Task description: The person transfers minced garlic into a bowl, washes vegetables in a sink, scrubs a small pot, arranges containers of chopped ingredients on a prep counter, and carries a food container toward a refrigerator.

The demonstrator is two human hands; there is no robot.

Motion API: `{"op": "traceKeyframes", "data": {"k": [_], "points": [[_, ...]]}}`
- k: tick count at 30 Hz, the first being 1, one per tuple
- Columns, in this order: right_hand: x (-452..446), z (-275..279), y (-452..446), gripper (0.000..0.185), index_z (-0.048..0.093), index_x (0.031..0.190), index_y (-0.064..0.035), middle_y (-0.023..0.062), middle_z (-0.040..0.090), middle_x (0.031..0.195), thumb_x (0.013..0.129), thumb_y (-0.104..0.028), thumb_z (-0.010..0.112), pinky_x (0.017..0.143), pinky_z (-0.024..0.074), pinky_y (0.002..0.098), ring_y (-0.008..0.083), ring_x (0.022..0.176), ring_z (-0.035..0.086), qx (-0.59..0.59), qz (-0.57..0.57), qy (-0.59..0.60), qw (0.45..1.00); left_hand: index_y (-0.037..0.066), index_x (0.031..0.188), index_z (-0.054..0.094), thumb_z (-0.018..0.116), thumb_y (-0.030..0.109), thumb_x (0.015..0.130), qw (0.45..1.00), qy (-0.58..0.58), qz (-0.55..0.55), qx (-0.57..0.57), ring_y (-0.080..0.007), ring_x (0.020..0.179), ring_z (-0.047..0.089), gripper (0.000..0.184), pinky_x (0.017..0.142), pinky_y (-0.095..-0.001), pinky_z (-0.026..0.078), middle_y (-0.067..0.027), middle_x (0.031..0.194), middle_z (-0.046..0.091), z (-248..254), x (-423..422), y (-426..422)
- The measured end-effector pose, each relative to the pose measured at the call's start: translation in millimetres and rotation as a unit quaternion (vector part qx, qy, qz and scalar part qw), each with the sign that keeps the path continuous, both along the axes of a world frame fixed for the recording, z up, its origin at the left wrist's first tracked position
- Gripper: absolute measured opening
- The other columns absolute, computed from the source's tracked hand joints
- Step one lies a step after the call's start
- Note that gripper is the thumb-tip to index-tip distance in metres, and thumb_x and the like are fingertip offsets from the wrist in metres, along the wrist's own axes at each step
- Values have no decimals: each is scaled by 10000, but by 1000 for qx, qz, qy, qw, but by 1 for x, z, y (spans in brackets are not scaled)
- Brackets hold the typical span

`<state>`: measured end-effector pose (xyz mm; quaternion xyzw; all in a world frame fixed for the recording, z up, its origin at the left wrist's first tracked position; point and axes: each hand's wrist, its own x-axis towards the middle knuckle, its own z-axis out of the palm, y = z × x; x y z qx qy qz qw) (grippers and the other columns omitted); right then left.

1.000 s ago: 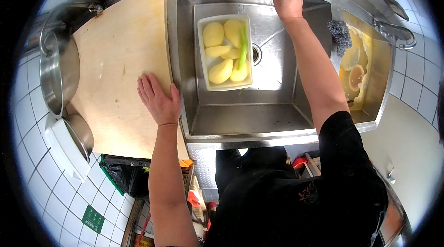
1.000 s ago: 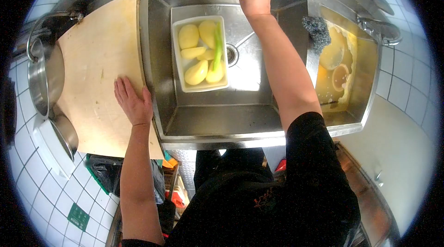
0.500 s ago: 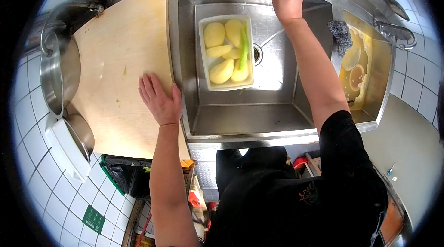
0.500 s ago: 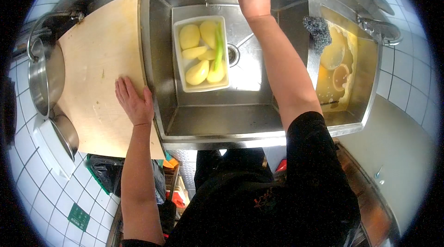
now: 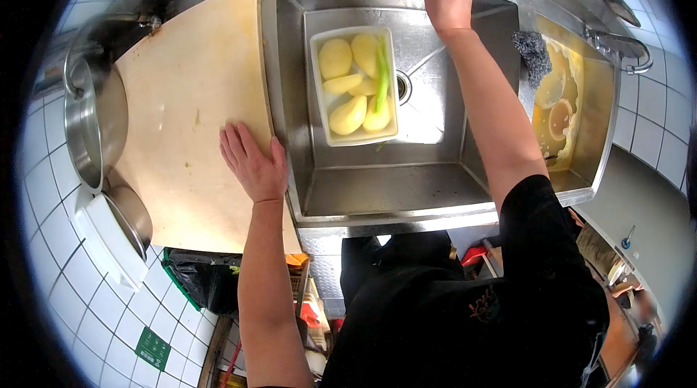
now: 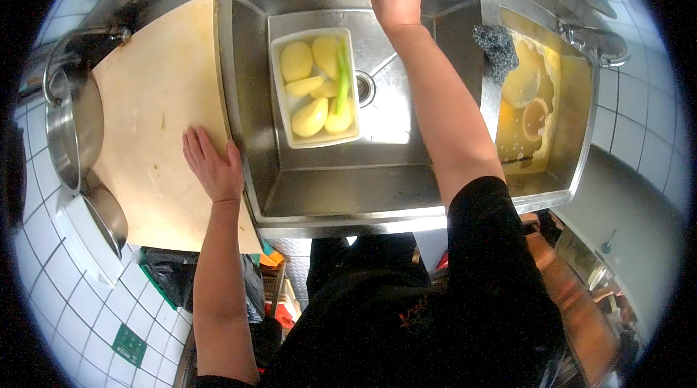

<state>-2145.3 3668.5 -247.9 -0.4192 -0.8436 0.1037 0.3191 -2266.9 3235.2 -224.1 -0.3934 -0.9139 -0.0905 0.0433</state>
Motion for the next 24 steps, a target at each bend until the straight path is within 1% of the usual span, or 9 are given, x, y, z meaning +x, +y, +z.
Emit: {"op": "traceKeyframes", "data": {"k": [2,5,8,11,14,17,18,21,24], "points": [[-2,0,-1,279,757,1055,-66,123,744,827,957,-310,662,719,569,367,288,771,724,110,21,-14,994,-54,1459,395,617,327,933,1000,0,0,0,-447,1444,298,687,1198,-547,235,-271,1533,354,0,0,0],[1,6,-3,276,754,1054,-58,127,740,832,956,-298,660,722,570,372,297,806,723,-105,-15,14,994,-53,1462,394,616,326,933,1000,-3,2,-1,-445,1446,295,687,1200,-546,231,-266,1537,351,0,0,-1],[-3,7,-8,278,754,1070,-61,139,738,829,958,-297,659,720,571,367,299,796,723,-108,-33,13,994,-51,1464,390,616,324,933,1000,-2,3,2,-443,1449,292,688,1202,-546,228,-264,1541,347,-1,1,0],[-2,0,-3,284,751,1094,-65,148,739,834,959,-297,657,733,573,360,298,799,724,93,12,2,996,-49,1466,386,615,325,934,1000,-3,1,4,-443,1450,290,690,1202,-547,226,-263,1543,343,-1,1,0],[0,1,-2,297,749,1106,-67,149,739,848,956,-308,662,753,575,363,303,809,722,-263,-37,124,956,-48,1468,382,611,330,936,1000,-2,1,1,-443,1451,287,692,1201,-549,225,-263,1545,338,-2,1,-2],[-2,-2,-2,303,747,1108,-60,148,740,850,960,-310,660,761,575,360,294,804,725,-66,-24,33,997,-47,1468,381,609,336,937,1000,-4,2,3,-443,1452,285,693,1201,-549,224,-263,1544,338,-2,0,-2],[-1,-4,0,313,744,1113,-62,135,743,845,961,-323,661,749,570,361,287,795,726,86,9,1,996,-48,1467,382,609,337,936,1000,-3,1,4,-443,1452,285,694,1200,-549,224,-263,1544,339,-3,0,-2],[2,-2,5,298,746,1104,-63,125,745,849,955,-310,671,748,569,355,284,793,726,-37,1,-25,999,-50,1465,384,609,337,934,1000,-3,-2,5,-444,1449,290,694,1200,-549,225,-266,1541,340,-1,0,0],[-4,-8,-2,280,751,1086,-60,117,742,832,945,-294,688,744,573,353,293,782,721,-48,-27,62,996,-52,1465,383,608,335,934,1000,-2,-2,4,-446,1445,295,694,1199,-549,226,-270,1538,342,-1,1,-1]]}}
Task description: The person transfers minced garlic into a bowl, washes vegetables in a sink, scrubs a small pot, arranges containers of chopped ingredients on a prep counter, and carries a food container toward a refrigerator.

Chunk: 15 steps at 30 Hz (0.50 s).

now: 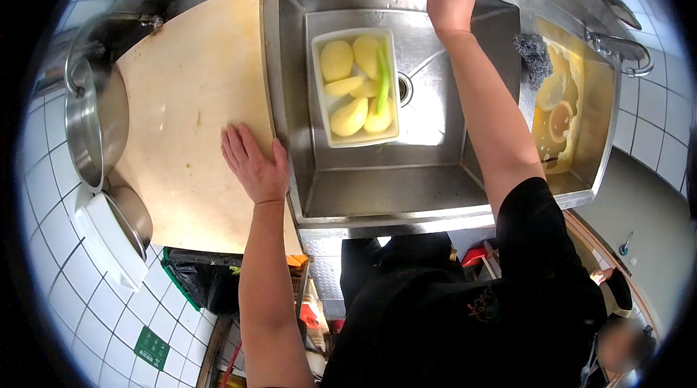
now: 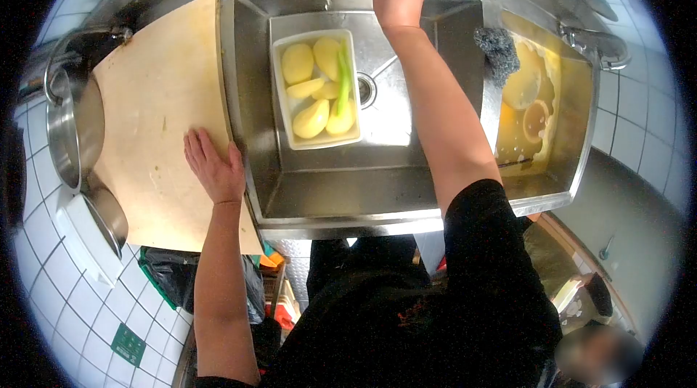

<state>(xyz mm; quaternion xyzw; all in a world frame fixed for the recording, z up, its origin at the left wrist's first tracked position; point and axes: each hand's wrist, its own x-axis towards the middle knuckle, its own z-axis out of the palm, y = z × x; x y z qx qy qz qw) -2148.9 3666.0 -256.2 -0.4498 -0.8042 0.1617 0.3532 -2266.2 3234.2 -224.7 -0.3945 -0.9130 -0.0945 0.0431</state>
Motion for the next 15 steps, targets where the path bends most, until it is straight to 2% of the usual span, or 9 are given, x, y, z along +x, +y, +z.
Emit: {"op": "traceKeyframes", "data": {"k": [3,5,6,7,9,13,15], "points": [[6,8,6,264,753,1077,-54,130,743,863,929,-266,704,746,578,355,294,788,722,146,67,-72,984,-53,1463,387,613,328,930,1000,0,-2,-1,-448,1442,300,694,1199,-548,228,-273,1534,347,1,-1,0],[7,13,6,266,751,1082,-56,140,742,908,918,-261,711,749,579,368,298,803,720,-109,23,9,994,-53,1461,392,619,316,923,1000,0,-3,6,-449,1440,302,691,1198,-547,230,-275,1531,351,0,0,1],[4,13,5,267,750,1085,-58,145,742,930,912,-259,714,750,579,374,300,811,720,-235,3,50,971,-54,1459,396,622,307,918,1000,2,-4,11,-449,1439,304,689,1198,-548,231,-275,1530,353,-1,0,2],[3,12,3,259,752,1076,-58,144,742,918,914,-256,712,746,579,370,302,802,719,-100,26,12,995,-54,1457,400,625,299,913,1000,4,-4,16,-450,1438,305,686,1197,-548,232,-276,1529,356,-1,0,1],[3,9,0,244,756,1058,-57,140,743,893,917,-251,707,737,579,361,305,784,719,172,62,-62,981,-55,1455,404,626,281,907,1000,-2,1,10,-450,1438,306,680,1197,-549,234,-277,1529,357,1,0,2],[3,13,2,219,748,1067,-64,144,743,924,899,-199,712,753,582,387,324,804,712,-38,21,-41,998,-61,1454,403,619,259,903,1000,-8,4,4,-450,1440,301,673,1198,-547,234,-276,1531,356,4,1,5],[-1,13,-3,227,745,1073,-68,140,744,925,896,-206,714,759,581,388,325,801,711,-28,9,-58,998,-55,1447,413,633,294,895,1000,0,-1,8,-448,1438,307,690,1194,-552,238,-272,1525,362,0,0,1]]}}
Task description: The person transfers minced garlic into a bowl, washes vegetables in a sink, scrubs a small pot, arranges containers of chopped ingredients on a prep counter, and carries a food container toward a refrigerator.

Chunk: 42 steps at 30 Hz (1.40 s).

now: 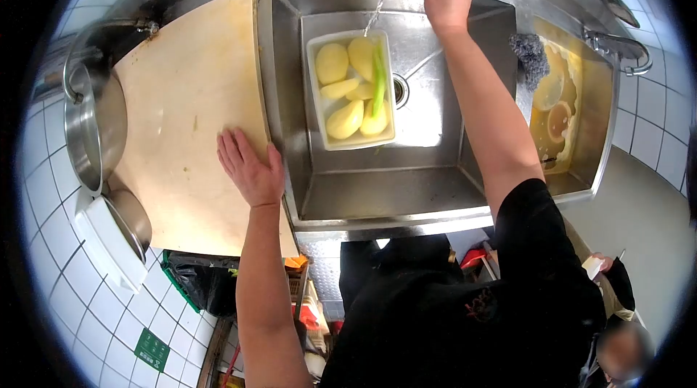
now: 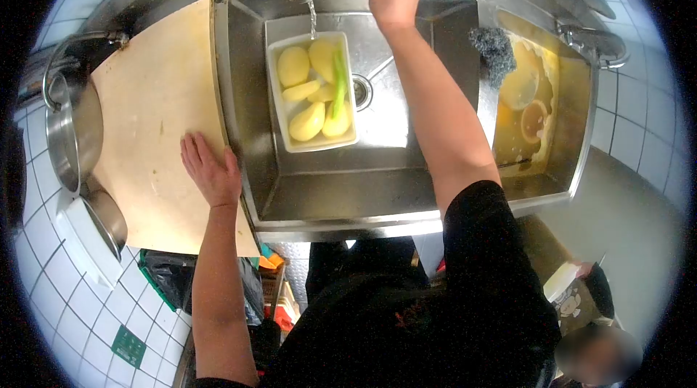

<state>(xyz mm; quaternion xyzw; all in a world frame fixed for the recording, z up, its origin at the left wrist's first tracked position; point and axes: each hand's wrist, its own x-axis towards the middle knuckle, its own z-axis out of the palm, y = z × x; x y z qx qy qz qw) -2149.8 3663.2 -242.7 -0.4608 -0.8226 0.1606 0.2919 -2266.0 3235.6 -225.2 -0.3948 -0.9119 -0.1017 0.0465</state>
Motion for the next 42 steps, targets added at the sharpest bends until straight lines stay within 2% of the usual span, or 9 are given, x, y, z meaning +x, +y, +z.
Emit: {"op": "traceKeyframes", "data": {"k": [4,7,11,14,15,18,19,28,42], "points": [[5,-10,11,224,750,1032,-36,134,747,921,913,-217,695,770,576,376,328,829,713,278,108,3,955,-53,1442,419,644,303,885,1000,6,2,-18,-449,1437,308,698,1192,-555,239,-273,1522,365,0,-1,0],[-2,17,0,233,741,1064,-32,146,737,1033,881,-173,711,812,575,388,318,904,708,-255,-55,105,960,-64,1452,400,612,280,905,1000,-7,7,-13,-442,1449,285,681,1203,-541,227,-272,1541,340,2,0,2],[-1,-12,1,213,768,1014,-41,137,749,966,918,-216,692,808,575,372,315,872,715,235,67,21,969,-57,1460,392,614,288,903,1000,-7,3,-15,-446,1447,286,691,1202,-544,226,-270,1543,340,1,0,0],[0,-12,7,195,751,1053,-42,129,745,977,903,-153,694,793,577,381,335,861,707,133,47,53,989,-51,1461,394,621,298,899,1000,-11,4,-15,-451,1445,288,699,1200,-549,226,-269,1543,340,-1,-1,1],[1,-2,9,195,734,1068,-45,116,739,977,890,-113,697,774,577,394,358,836,696,-227,-27,87,970,-48,1458,400,629,306,895,1000,-11,4,-12,-452,1444,289,704,1198,-553,228,-270,1541,343,-2,-2,0],[-3,-15,0,265,705,1118,-37,104,730,990,858,-89,705,749,578,403,349,825,692,178,59,58,980,-42,1465,396,636,317,894,1000,-12,5,-11,-455,1444,291,715,1196,-558,228,-268,1543,342,-1,-2,-2],[-1,-16,2,333,686,1159,-34,114,718,1025,829,-68,704,754,575,412,336,846,688,198,74,5,977,-40,1469,392,636,318,896,1000,-15,2,-9,-456,1444,290,718,1197,-558,227,-267,1546,340,-1,-2,-1],[-1,-22,2,382,661,1189,-48,119,707,1031,811,-75,713,755,568,420,334,855,680,205,54,-20,977,-40,1474,387,621,334,910,1000,1,-3,-5,-455,1437,301,716,1191,-564,235,-262,1538,351,-3,-2,-2],[-2,-10,7,297,751,1121,-80,106,711,712,935,-302,686,660,539,333,230,648,695,-2,3,62,998,-43,1478,375,616,315,924,1000,-4,-4,-6,-447,1453,279,703,1203,-549,217,-264,1544,342,-1,-1,-2]]}}
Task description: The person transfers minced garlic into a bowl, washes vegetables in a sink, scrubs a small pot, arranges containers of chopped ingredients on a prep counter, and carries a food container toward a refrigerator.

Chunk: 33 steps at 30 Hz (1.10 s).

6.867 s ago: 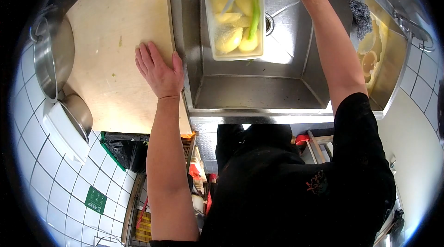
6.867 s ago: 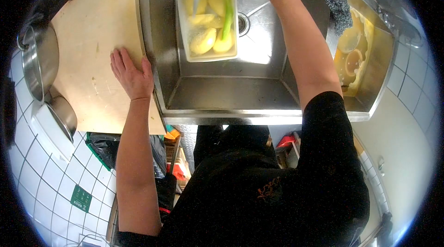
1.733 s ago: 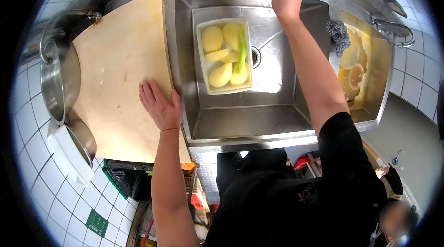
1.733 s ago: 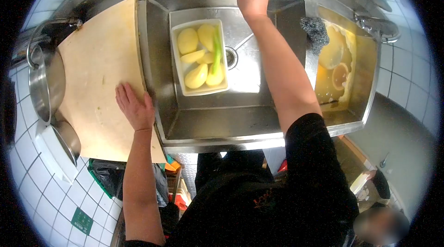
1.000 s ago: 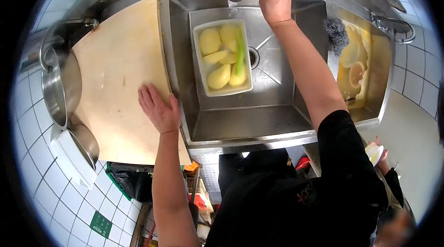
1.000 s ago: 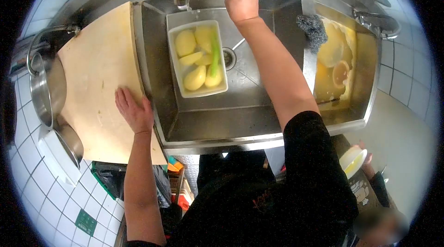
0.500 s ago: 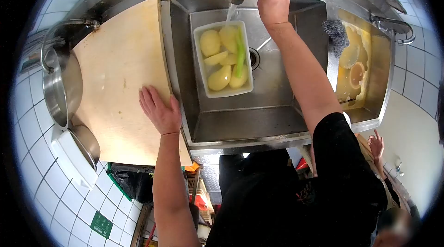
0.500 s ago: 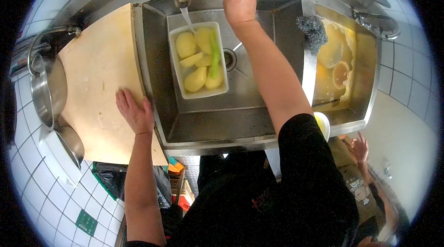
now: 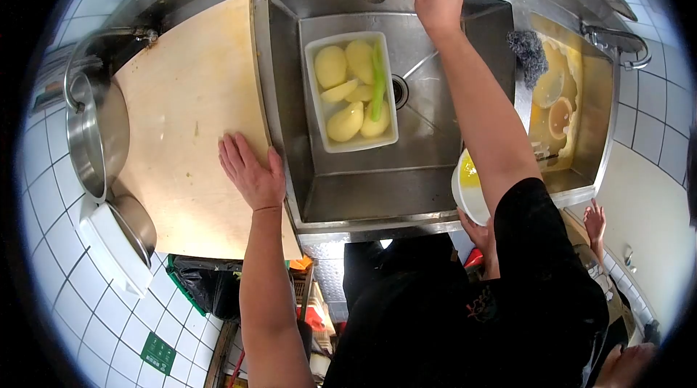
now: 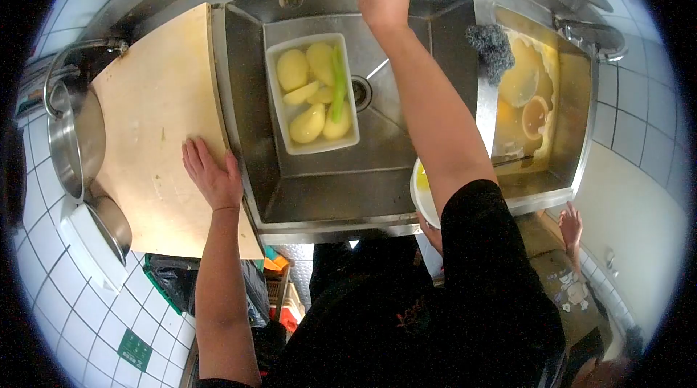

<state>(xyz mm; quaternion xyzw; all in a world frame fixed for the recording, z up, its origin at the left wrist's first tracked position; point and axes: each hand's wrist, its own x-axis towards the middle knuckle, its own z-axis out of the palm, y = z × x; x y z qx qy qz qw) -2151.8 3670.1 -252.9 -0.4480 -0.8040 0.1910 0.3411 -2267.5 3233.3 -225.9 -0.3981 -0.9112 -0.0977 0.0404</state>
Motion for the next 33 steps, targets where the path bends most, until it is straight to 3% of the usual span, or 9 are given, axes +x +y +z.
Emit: {"op": "traceKeyframes", "data": {"k": [4,7,10,13,16,19,22,27,33], "points": [[0,-2,0,304,748,1126,-74,97,712,709,939,-304,684,660,539,330,218,650,698,4,-5,5,1000,-42,1479,374,616,316,924,1000,-4,1,0,-445,1456,276,704,1203,-550,215,-262,1548,337,1,0,1],[-1,6,-4,285,746,1117,-79,217,710,929,915,-273,689,782,561,430,389,860,697,-69,-16,20,997,-40,1481,372,618,310,924,1000,-3,3,0,-444,1454,277,702,1201,-550,218,-262,1546,336,0,0,-1],[-1,7,-3,304,744,1127,-74,220,711,931,912,-283,693,788,560,431,392,862,696,-68,-13,15,997,-38,1483,370,620,300,925,1000,-3,3,3,-444,1452,282,699,1200,-550,219,-263,1544,339,1,0,0],[0,0,-1,313,740,1142,-64,99,708,694,942,-299,684,667,545,329,224,632,692,-9,-11,-5,1000,-38,1483,369,623,291,924,1000,-1,1,8,-445,1448,287,697,1199,-547,223,-264,1541,343,1,1,0],[2,4,-1,392,714,1198,-60,127,724,796,913,-329,713,717,548,345,230,726,707,-44,-6,-16,999,-37,1485,369,622,293,926,1000,-3,0,11,-448,1446,289,696,1199,-545,224,-263,1539,347,2,1,0],[5,20,-10,524,687,1215,-34,201,717,1045,830,-379,781,866,538,451,383,961,677,42,-16,-64,997,-41,1482,373,624,294,925,1000,-3,4,10,-453,1443,289,697,1200,-544,224,-268,1536,347,2,0,0],[0,1,12,623,661,1222,-16,183,705,1075,757,-387,845,895,520,474,377,985,648,116,28,73,990,-54,1475,378,628,292,923,1000,-9,9,11,-459,1441,287,698,1200,-546,221,-277,1532,346,4,0,2],[-30,-8,26,419,684,1128,-19,97,734,1039,811,-241,844,865,528,306,168,949,687,-48,133,248,958,-73,1463,384,624,284,926,1000,-23,15,-4,-464,1440,285,688,1197,-549,226,-288,1526,346,7,0,3],[-39,-20,32,243,680,1066,5,71,704,871,858,-114,713,732,525,310,151,775,646,-66,151,295,941,-75,1466,376,620,261,927,999,-29,8,-15,-466,1449,271,681,1199,-550,219,-286,1542,328,6,-1,4]]}}
